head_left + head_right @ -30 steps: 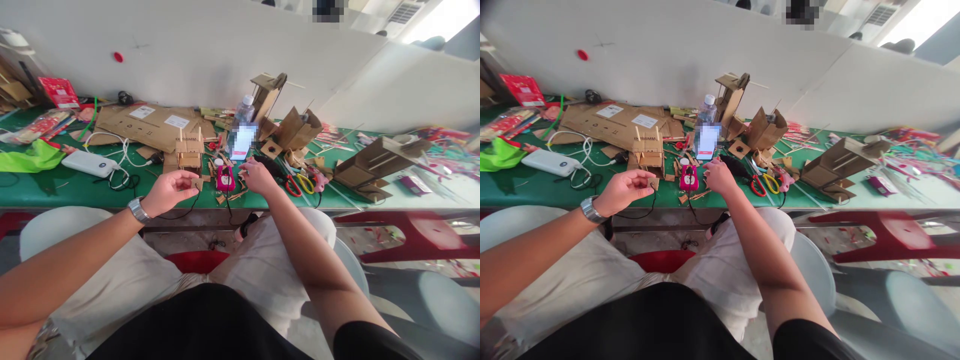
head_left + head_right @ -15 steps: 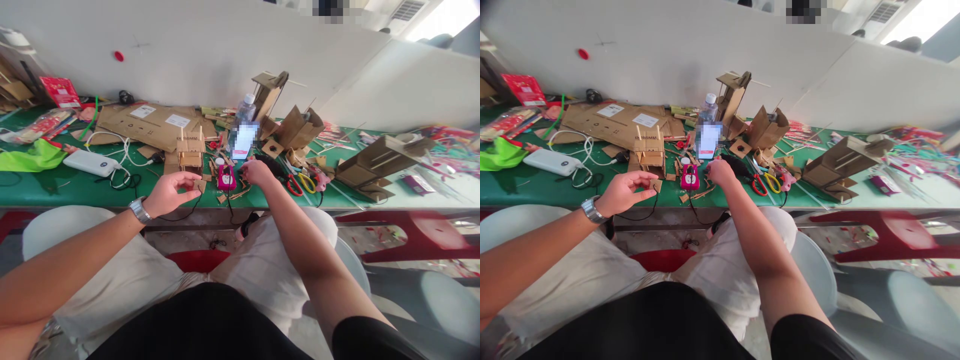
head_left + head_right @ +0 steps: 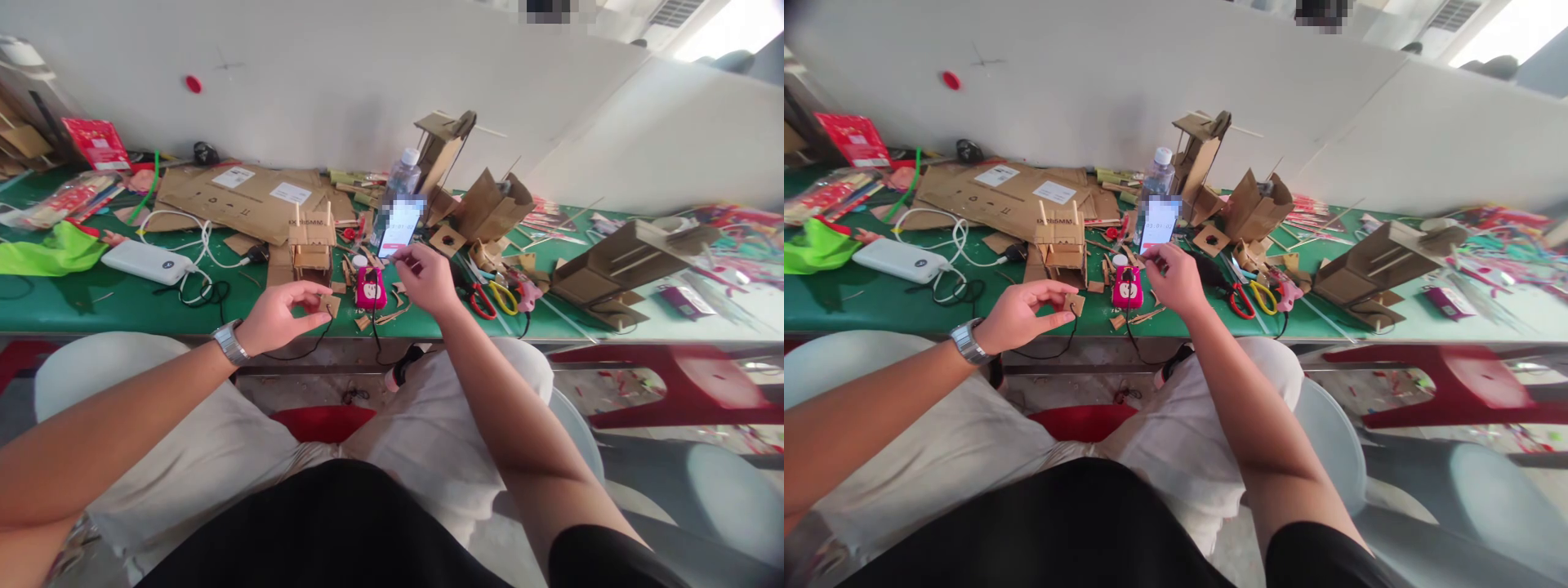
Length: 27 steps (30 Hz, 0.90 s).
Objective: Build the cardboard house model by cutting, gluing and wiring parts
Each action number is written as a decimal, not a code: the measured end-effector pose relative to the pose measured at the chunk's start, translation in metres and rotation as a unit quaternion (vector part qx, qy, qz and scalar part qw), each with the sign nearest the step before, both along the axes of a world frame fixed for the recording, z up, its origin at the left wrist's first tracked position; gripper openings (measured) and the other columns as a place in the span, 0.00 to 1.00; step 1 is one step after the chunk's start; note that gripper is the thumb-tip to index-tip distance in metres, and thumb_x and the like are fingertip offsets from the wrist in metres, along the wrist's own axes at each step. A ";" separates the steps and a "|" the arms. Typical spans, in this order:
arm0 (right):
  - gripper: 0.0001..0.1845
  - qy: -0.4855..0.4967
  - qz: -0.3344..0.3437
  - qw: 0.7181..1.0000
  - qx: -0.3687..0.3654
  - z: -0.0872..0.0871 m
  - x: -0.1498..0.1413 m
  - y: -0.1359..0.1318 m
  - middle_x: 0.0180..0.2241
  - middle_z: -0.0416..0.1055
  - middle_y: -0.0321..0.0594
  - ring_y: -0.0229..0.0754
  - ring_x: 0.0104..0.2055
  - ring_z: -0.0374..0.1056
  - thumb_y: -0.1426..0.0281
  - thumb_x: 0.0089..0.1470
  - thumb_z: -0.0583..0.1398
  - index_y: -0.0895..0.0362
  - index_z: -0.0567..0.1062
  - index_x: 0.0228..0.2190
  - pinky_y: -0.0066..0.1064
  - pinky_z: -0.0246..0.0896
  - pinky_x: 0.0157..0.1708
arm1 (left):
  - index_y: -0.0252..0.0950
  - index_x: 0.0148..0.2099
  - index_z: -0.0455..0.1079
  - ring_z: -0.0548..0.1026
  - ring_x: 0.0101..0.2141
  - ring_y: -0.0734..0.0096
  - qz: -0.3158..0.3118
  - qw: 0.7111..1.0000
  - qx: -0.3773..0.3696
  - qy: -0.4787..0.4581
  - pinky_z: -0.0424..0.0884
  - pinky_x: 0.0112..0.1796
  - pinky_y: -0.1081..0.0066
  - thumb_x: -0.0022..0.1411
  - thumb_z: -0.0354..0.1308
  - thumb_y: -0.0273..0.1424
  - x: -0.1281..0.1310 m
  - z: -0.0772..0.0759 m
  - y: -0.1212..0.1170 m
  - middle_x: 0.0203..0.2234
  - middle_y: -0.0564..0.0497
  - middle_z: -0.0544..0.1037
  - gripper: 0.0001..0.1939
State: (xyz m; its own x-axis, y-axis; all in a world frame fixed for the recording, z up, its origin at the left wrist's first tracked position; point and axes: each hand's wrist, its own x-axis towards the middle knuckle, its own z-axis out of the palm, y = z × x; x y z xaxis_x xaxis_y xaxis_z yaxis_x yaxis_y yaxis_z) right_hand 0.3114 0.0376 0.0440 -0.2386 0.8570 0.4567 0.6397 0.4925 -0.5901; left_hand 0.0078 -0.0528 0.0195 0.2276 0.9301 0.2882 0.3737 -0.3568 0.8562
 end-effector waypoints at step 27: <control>0.21 0.229 0.175 0.920 -0.267 -0.021 -0.061 -0.066 0.31 0.79 0.39 0.40 0.31 0.68 0.51 0.54 0.74 0.56 0.84 0.36 0.33 0.62 0.33 | 0.39 0.55 0.84 0.88 0.39 0.60 0.014 0.991 0.072 0.108 0.81 0.45 0.65 0.63 0.72 0.39 0.000 -0.001 -0.003 0.38 0.48 0.90 0.20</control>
State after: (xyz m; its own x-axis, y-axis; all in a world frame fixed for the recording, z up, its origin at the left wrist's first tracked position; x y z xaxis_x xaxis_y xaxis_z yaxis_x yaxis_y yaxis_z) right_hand 0.2502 -0.0288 0.0226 -0.4288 0.8961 0.1147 0.1209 0.1828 -0.9757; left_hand 0.0076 -0.0558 0.0181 0.2736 0.8893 0.3666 0.5543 -0.4572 0.6955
